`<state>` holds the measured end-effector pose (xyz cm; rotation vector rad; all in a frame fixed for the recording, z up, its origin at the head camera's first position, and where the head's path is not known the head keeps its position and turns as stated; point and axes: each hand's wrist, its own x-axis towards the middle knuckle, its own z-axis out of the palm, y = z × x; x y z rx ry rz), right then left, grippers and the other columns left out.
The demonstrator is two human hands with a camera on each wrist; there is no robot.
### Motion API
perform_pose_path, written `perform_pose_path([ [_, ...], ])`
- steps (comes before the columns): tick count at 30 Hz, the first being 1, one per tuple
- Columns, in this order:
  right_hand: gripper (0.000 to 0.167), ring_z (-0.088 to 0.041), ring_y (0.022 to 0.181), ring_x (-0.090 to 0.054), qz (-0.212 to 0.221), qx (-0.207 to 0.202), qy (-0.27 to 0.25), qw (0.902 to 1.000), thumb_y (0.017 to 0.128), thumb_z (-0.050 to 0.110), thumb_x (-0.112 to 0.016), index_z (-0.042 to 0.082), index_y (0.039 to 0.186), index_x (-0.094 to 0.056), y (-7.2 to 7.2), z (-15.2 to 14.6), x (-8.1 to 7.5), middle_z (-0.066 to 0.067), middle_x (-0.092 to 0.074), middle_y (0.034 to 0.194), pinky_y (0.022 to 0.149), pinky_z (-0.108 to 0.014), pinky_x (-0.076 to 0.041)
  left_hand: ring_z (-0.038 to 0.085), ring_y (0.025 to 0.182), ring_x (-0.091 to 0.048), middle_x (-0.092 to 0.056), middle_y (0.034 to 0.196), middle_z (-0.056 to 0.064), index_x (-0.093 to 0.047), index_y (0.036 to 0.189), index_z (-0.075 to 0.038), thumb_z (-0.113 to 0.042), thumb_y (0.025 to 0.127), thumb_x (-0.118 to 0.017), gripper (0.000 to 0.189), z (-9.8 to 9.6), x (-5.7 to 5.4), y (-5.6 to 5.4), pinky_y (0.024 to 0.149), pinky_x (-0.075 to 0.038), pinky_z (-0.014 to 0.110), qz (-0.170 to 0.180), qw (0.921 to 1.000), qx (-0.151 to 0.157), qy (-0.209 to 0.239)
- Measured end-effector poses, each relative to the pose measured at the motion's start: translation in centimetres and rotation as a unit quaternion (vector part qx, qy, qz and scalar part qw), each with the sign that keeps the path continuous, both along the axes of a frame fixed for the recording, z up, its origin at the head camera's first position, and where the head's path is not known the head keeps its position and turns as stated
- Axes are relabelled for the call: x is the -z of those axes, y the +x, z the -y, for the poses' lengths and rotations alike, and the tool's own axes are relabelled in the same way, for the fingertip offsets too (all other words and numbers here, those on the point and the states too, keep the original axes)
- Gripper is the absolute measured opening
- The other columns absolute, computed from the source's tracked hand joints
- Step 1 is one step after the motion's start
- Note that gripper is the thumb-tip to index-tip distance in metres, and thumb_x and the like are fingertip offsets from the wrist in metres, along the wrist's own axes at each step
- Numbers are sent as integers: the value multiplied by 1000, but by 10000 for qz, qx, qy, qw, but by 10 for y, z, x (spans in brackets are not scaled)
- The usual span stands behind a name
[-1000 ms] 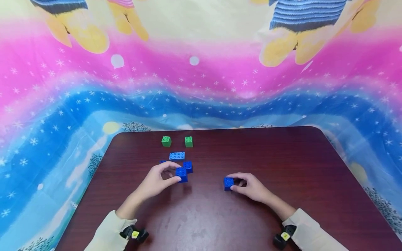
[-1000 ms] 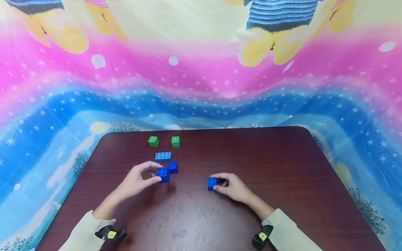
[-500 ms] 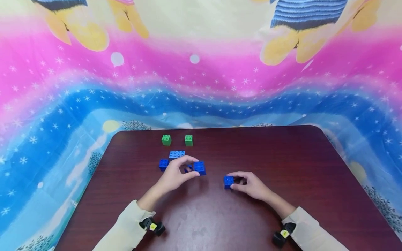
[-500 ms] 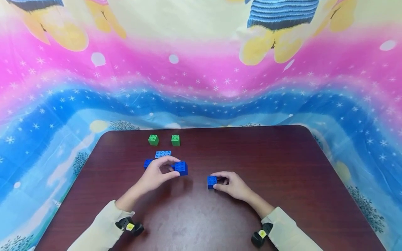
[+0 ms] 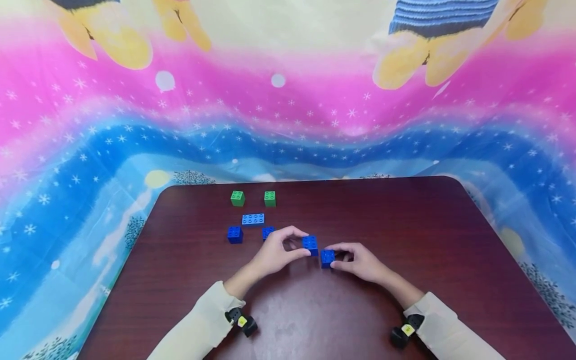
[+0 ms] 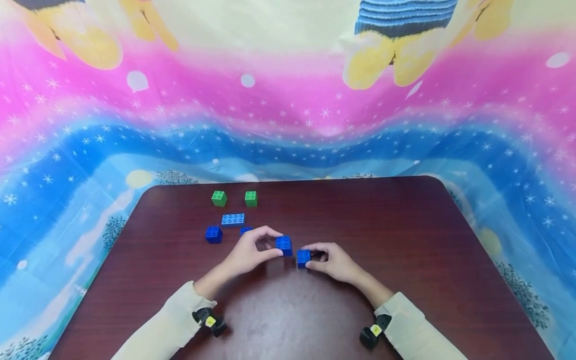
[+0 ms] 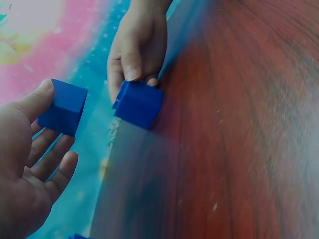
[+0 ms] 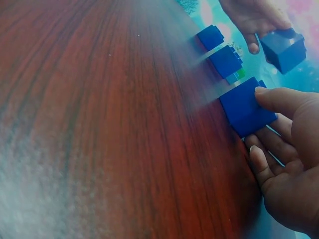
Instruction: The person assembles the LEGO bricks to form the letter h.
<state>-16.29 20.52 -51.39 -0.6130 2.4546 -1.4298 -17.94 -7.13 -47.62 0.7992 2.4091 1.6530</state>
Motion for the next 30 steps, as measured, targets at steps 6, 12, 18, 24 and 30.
perform_pose_path([
  [6,38,-17,75,-60,17,-19,-52,10000,93,18,-77,5,128,-69,-1,0,2,-10,-70,113,66,-27,-52,31,89,-71,-72,112,13,-68,120,-2,-4,88,-79,34,-17,-4,6,80,-59,43,65,9999,92,-48],
  [12,39,-15,75,-60,-82,-107,-72,9999,92,18,-77,2,127,-68,-2,1,2,-10,-71,114,65,-27,-51,17,84,-69,-73,111,0,-69,118,-15,-17,90,-80,30,-24,13,3,76,-58,31,146,9998,74,-83],
  [18,37,-17,74,-59,-80,-114,-99,9999,93,10,-75,-3,127,-67,-1,1,0,-13,-71,114,63,-25,-50,13,79,-67,-73,107,0,-69,116,-16,-21,90,-80,30,-30,18,1,72,-57,28,14,9997,229,-130],
  [24,35,-17,72,-59,-112,-149,-150,9997,93,6,-74,-4,125,-68,-2,2,3,-13,-71,110,61,-24,-49,12,80,-67,-73,106,0,-68,116,-16,-22,91,-79,28,-33,19,2,74,-57,27,35,9994,309,-154],
  [30,32,-14,71,-59,-182,-215,-301,9991,93,15,-77,4,123,-71,-1,-1,2,-6,-72,109,61,-25,-50,9,79,-67,-72,106,3,-68,117,-14,-21,92,-79,28,-37,19,0,72,-57,25,-175,9985,475,-230],
])
